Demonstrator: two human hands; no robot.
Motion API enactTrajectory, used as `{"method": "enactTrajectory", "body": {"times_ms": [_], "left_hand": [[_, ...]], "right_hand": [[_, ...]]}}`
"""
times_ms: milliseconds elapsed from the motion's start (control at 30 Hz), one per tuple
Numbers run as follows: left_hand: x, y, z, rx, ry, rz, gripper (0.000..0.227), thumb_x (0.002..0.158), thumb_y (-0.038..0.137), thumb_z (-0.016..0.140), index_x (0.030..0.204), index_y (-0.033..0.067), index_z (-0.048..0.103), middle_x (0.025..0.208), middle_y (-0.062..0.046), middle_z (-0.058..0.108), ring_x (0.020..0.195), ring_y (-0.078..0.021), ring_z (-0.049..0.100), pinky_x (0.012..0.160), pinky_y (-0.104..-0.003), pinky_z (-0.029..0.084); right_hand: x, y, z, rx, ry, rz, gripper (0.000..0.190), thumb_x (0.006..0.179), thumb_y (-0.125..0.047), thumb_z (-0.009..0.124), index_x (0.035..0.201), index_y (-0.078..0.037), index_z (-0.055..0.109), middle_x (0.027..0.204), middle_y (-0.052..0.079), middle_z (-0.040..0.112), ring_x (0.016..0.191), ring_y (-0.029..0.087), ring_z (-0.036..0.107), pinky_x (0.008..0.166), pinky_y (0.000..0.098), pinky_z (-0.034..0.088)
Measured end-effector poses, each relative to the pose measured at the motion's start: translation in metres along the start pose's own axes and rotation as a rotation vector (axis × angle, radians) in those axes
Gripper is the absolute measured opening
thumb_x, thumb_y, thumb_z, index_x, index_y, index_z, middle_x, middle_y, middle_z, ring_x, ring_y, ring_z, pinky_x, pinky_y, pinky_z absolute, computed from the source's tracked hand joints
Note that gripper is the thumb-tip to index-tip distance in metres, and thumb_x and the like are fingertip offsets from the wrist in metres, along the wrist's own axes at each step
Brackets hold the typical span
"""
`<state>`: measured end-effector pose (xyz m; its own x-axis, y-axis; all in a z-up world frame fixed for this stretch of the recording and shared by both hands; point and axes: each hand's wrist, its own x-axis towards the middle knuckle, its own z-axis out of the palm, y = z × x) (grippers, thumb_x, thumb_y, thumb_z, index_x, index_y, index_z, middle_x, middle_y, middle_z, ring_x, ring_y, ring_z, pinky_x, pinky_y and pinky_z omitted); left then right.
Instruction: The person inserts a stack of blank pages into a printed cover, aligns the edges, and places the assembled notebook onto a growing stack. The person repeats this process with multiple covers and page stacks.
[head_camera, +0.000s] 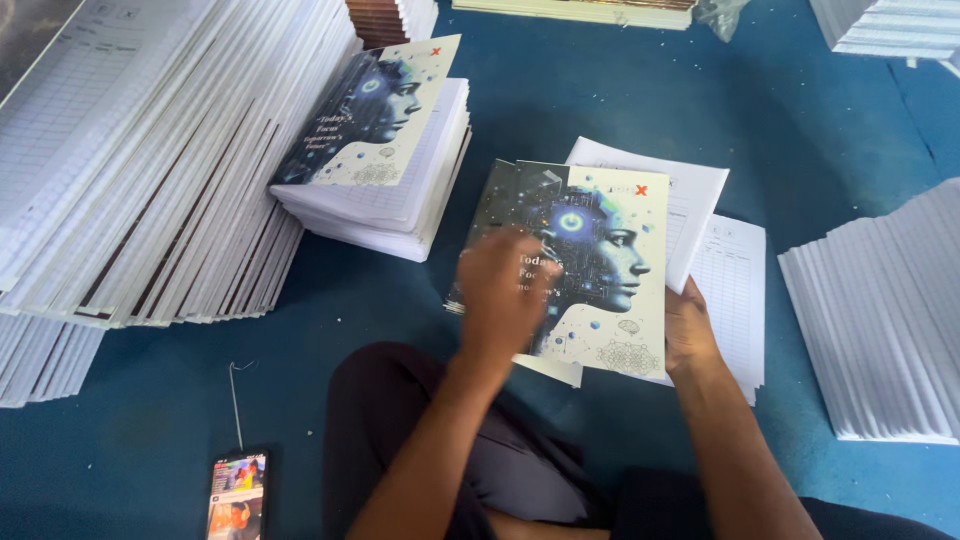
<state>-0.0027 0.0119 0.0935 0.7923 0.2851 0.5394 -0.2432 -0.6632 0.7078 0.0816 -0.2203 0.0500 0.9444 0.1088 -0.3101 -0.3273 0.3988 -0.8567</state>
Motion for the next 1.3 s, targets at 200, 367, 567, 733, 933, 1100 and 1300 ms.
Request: {"method": "enactTrajectory", "body": {"times_ms": [200,367,567,733,933,1100,1300], "left_hand": [[0.011,-0.045,-0.009,-0.672,-0.289,-0.645,0.067,0.097,0.028,0.065,0.153,0.0032,0.040,0.136,-0.014,0.064,0.116,-0.0182,0.066,0.100,-0.032,0.050],[0.013,-0.045,-0.005,-0.929,-0.335,-0.799,0.064,0.097,0.025,0.060,0.157,0.0128,0.041,0.134,-0.013,0.066,0.110,-0.0175,0.065,0.095,-0.031,0.051],[0.015,-0.042,-0.006,-0.933,-0.370,-0.763,0.065,0.099,0.024,0.060,0.159,0.0229,0.036,0.152,-0.008,0.052,0.127,-0.0154,0.055,0.106,-0.031,0.043],[0.015,-0.043,-0.004,-1.010,-0.391,-0.764,0.067,0.096,0.024,0.059,0.159,0.0284,0.034,0.164,-0.009,0.040,0.137,-0.0207,0.049,0.110,-0.033,0.040],[0.016,-0.045,0.000,-0.997,-0.386,-0.737,0.066,0.099,0.025,0.060,0.159,0.0276,0.033,0.166,-0.007,0.035,0.142,-0.0182,0.044,0.114,-0.033,0.035],[0.017,-0.043,-0.001,-1.000,-0.382,-0.739,0.065,0.099,0.025,0.058,0.159,0.0283,0.033,0.165,-0.007,0.037,0.142,-0.0189,0.046,0.114,-0.034,0.037],[0.018,-0.040,-0.002,-0.982,-0.386,-0.739,0.065,0.099,0.025,0.058,0.159,0.0292,0.033,0.165,-0.006,0.037,0.142,-0.0193,0.046,0.114,-0.034,0.036]], "right_hand": [[-0.003,-0.017,-0.003,-0.052,-0.118,-0.093,0.046,0.100,-0.004,0.064,0.145,-0.002,0.057,0.112,0.012,0.068,0.087,0.017,0.068,0.066,0.0297,0.060],[0.001,-0.021,-0.016,-0.095,-0.205,-0.074,0.047,0.090,0.000,0.061,0.136,-0.009,0.058,0.108,0.007,0.071,0.083,0.014,0.072,0.064,0.0277,0.063],[0.016,-0.012,-0.042,-0.081,-0.317,-0.085,0.026,0.097,-0.007,0.069,0.122,-0.008,0.062,0.098,0.007,0.066,0.075,0.013,0.066,0.057,0.0300,0.061],[0.016,-0.013,-0.046,-0.169,-0.256,-0.086,0.027,0.096,-0.009,0.069,0.122,-0.008,0.062,0.099,0.008,0.067,0.078,0.015,0.067,0.059,0.0301,0.062],[0.002,-0.019,-0.033,-0.156,-0.275,-0.105,0.038,0.091,-0.006,0.070,0.127,-0.010,0.061,0.107,0.008,0.070,0.084,0.015,0.071,0.063,0.0286,0.063],[-0.004,-0.020,-0.028,-0.152,-0.165,-0.026,0.041,0.093,-0.008,0.069,0.134,-0.009,0.063,0.109,0.009,0.071,0.086,0.015,0.072,0.063,0.0272,0.062],[-0.004,-0.016,-0.033,-0.103,-0.285,-0.073,0.044,0.091,-0.005,0.069,0.134,-0.009,0.061,0.108,0.007,0.070,0.085,0.015,0.072,0.065,0.0297,0.065]]}}
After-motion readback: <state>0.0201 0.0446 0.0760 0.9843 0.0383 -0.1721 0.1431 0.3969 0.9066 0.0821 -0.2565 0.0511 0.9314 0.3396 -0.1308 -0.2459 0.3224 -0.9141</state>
